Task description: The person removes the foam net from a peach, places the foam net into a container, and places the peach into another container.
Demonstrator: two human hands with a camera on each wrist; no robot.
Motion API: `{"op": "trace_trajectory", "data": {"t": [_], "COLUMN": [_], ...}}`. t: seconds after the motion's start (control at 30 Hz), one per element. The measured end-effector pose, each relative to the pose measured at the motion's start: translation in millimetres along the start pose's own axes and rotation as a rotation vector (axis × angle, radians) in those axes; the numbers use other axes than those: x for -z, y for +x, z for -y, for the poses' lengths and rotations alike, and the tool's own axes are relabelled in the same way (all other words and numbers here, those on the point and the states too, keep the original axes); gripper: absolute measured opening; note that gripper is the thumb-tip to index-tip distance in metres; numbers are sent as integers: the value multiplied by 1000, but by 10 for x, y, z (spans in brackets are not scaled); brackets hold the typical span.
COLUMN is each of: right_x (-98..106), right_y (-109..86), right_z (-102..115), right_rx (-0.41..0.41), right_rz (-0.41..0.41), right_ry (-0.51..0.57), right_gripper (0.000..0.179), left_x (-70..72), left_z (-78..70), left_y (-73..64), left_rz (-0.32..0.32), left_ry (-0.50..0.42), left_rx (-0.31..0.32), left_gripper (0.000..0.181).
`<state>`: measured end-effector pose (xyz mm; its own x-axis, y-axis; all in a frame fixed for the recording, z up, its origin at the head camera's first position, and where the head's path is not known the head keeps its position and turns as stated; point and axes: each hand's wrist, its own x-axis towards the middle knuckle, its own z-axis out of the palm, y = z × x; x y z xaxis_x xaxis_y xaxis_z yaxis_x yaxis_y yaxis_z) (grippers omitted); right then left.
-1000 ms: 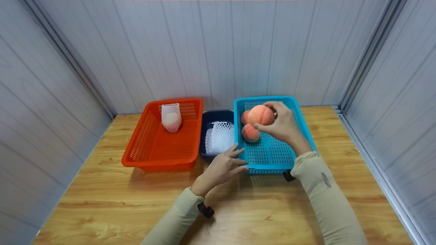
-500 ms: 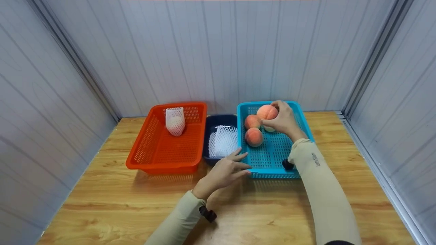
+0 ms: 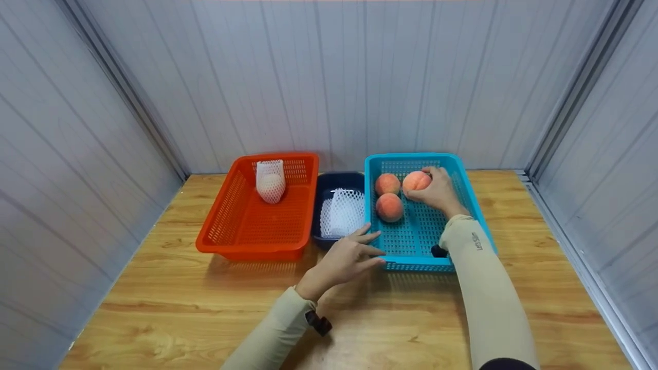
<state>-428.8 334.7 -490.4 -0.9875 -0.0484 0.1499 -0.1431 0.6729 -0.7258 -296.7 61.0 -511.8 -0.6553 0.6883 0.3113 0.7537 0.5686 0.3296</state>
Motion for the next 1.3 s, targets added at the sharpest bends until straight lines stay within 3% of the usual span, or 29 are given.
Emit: {"op": "trace_trajectory", "data": {"t": [0.27, 0.47, 0.83, 1.3], "right_x": [15, -2, 3, -13], "right_y": [-15, 6, -10, -1], "right_z": [-57, -80, -93, -124], "right_rx": [39, 49, 21, -6], "right_rz": [48, 109, 198, 227], "right_ry": [-29, -49, -115, -153], "right_gripper": [70, 76, 82, 86], "left_x": [-20, -49, -63, -92], "left_z": [-3, -3, 0, 7], "left_y": [-2, -9, -10, -16], "left_rz": [-19, -47, -50, -70], "left_ry": [1, 25, -12, -34], "left_rx": [-8, -7, -5, -10], "left_gripper": [41, 40, 41, 39]}}
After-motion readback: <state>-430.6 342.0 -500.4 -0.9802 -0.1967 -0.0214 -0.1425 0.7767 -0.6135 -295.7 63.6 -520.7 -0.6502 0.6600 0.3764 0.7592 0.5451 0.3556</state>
